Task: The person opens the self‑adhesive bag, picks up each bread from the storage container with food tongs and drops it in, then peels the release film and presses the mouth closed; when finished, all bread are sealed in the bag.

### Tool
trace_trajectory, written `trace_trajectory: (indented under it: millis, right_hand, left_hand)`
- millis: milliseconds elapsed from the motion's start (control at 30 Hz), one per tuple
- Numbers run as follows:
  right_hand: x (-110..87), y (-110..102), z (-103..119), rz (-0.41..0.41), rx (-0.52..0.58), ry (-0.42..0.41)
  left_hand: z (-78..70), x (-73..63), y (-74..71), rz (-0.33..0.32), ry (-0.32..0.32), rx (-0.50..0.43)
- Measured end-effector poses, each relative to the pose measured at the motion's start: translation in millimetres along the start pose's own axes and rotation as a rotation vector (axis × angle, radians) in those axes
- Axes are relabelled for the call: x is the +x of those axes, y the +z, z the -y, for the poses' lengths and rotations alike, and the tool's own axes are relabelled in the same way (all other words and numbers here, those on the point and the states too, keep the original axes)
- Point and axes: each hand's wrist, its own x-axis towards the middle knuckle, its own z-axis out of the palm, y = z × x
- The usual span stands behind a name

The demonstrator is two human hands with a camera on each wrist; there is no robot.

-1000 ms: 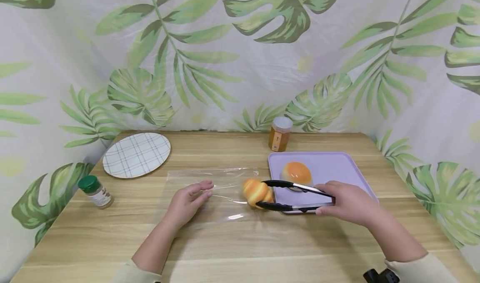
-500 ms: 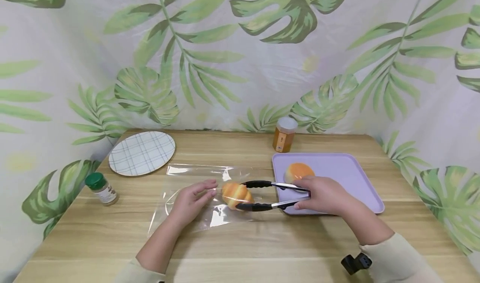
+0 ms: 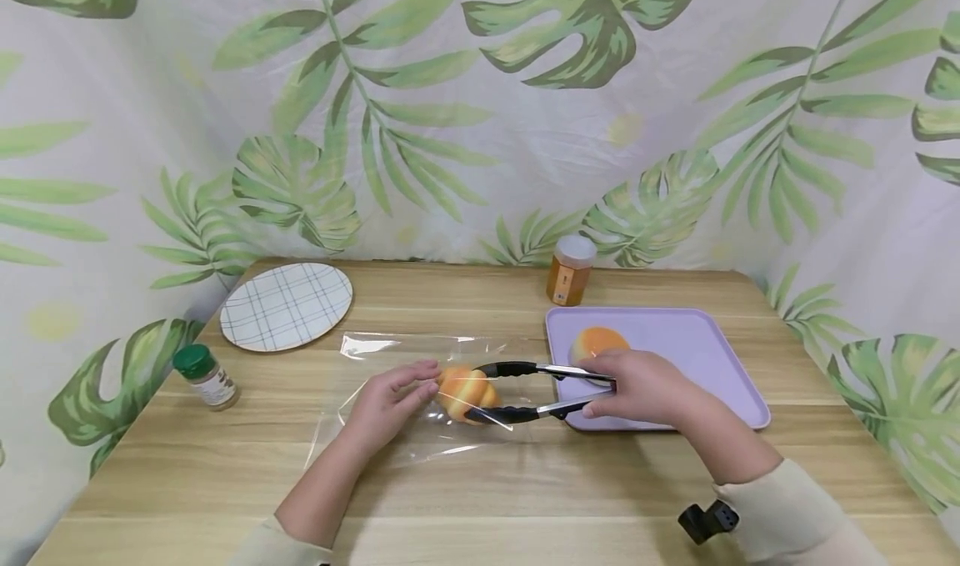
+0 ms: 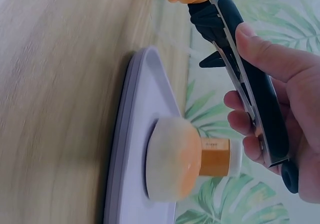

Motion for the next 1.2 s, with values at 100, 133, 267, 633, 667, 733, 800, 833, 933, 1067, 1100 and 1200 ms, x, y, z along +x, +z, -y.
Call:
trace_trajectory:
  millis: [100, 133, 267, 633, 667, 733, 800, 833, 933, 1067, 1100, 1200]
  right_hand:
    - [5.0, 2, 5, -0.001, -0.009, -0.015]
    - [6.7, 3, 6, -0.001, -0.011, -0.018]
    - [12.0, 5, 12, 0.005, -0.010, -0.030]
    - [26.6, 10, 26, -0.010, -0.013, -0.093]
    - [27.8, 12, 27, -0.008, -0.011, -0.093]
    - [29.9, 13, 28, -0.001, -0.002, -0.088]
    - [31.4, 15, 29, 0.008, 0.009, -0.083]
    - [32.0, 15, 29, 0.013, 0.015, -0.083]
    - [33.4, 18, 30, 0.027, 0.022, -0.082]
    - [35.1, 20, 31, 0.021, 0.018, -0.082]
    - [35.6, 21, 32, 0.018, 0.021, -0.080]
    - [37.7, 21, 34, 0.016, 0.015, -0.081]
  left_hand:
    - [-3.4, 0.0, -0.3, 0.001, 0.001, -0.014]
    - [-4.6, 0.1, -0.4, 0.000, 0.001, -0.015]
    - [-9.6, 1.2, -0.7, 0.000, 0.014, -0.012]
    - [-12.1, 5.2, 0.9, -0.009, 0.072, 0.018]
    - [-12.1, 5.2, 0.6, -0.007, 0.075, 0.021]
    - [-12.1, 4.8, -0.4, -0.009, 0.076, 0.025]
    - [-11.6, 4.3, -1.2, -0.014, 0.078, 0.023]
    - [-11.4, 4.1, -1.4, -0.016, 0.084, 0.020]
    - [-10.1, 3.0, -1.3, -0.024, 0.096, 0.009]
    - [-8.4, 1.4, -0.4, -0.029, 0.097, -0.010]
    - [-8.0, 1.0, -0.1, -0.029, 0.092, -0.016]
    - [-7.3, 0.4, 0.4, -0.023, 0.082, -0.042]
